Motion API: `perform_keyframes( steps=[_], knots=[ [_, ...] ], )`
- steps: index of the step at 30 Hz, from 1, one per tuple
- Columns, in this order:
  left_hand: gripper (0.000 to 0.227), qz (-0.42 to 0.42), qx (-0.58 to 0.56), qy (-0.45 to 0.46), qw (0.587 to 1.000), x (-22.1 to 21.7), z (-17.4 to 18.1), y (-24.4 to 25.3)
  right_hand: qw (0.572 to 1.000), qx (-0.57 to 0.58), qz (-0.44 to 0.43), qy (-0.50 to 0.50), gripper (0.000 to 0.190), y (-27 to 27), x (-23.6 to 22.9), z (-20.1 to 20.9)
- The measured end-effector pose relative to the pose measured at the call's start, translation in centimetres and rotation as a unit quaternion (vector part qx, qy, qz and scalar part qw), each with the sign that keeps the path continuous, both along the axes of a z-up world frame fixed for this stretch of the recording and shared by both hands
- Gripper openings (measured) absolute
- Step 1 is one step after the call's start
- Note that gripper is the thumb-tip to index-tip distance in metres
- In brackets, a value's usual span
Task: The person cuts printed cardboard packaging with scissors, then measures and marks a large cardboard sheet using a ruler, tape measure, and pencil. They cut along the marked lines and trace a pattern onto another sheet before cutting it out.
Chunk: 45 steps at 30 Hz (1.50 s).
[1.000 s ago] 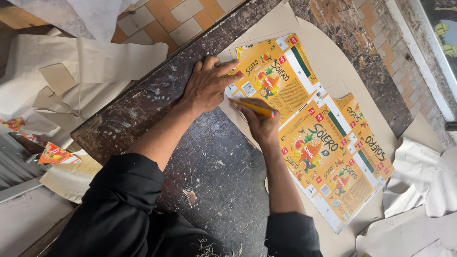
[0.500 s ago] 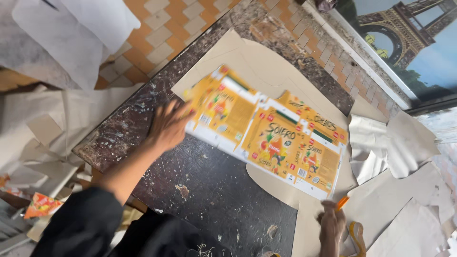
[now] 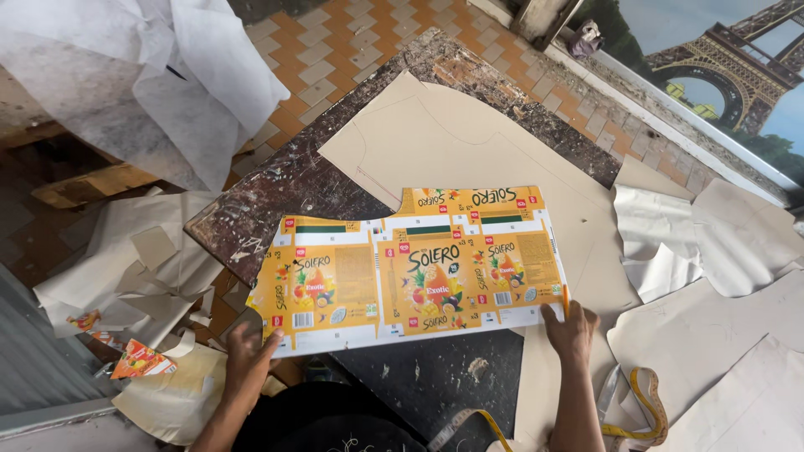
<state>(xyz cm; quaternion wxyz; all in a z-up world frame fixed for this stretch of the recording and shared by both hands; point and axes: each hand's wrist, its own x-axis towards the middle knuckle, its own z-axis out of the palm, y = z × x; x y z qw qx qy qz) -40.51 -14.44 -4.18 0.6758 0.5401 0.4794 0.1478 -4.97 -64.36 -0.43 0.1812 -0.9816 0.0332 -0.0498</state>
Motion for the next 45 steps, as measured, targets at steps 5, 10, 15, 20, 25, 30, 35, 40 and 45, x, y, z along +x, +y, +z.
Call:
perform_keyframes(
  steps=[5, 10, 15, 20, 25, 30, 35, 40, 45],
  knots=[
    [0.058, -0.067, 0.021, 0.004, 0.998, -1.8, -2.8, -0.8, 0.977, 0.127, -0.052, 0.166, 0.077, -0.5, 1.9, 2.7],
    [0.054, -0.033, 0.021, 0.021, 0.999, -6.6, -4.9, -1.2, 0.995, 0.072, 0.037, 0.062, 0.072, -1.5, 0.5, 3.4],
    [0.044, 0.023, 0.062, -0.018, 0.998, -10.3, -5.8, -0.2, 0.949, 0.21, 0.033, 0.234, 0.051, -2.3, -1.8, 6.0],
    [0.041, -0.005, 0.115, -0.044, 0.992, -10.3, -4.2, -0.6, 0.952, 0.187, 0.115, 0.216, 0.051, -5.0, -4.8, 8.0],
    [0.048, -0.058, 0.114, -0.088, 0.988, -4.9, -0.1, -2.3, 0.941, 0.32, 0.107, 0.03, 0.03, -13.7, -9.9, 8.6],
    [0.037, -0.148, 0.256, -0.077, 0.952, 1.2, 3.4, -4.3, 0.766, 0.625, -0.107, -0.103, 0.024, -25.7, -16.6, 9.8],
    [0.03, -0.219, 0.208, -0.092, 0.949, 6.4, 5.0, -5.3, 0.742, 0.588, -0.206, -0.248, 0.025, -29.1, -22.2, 8.7],
    [0.028, -0.307, 0.203, -0.057, 0.928, 12.5, 4.4, -6.1, 0.684, 0.559, -0.362, -0.297, 0.024, -28.1, -22.0, 5.0],
    [0.021, -0.329, 0.393, -0.067, 0.856, 17.7, 3.2, -4.3, 0.631, 0.585, -0.439, -0.258, 0.017, -25.5, -21.4, 2.8]
  ],
)
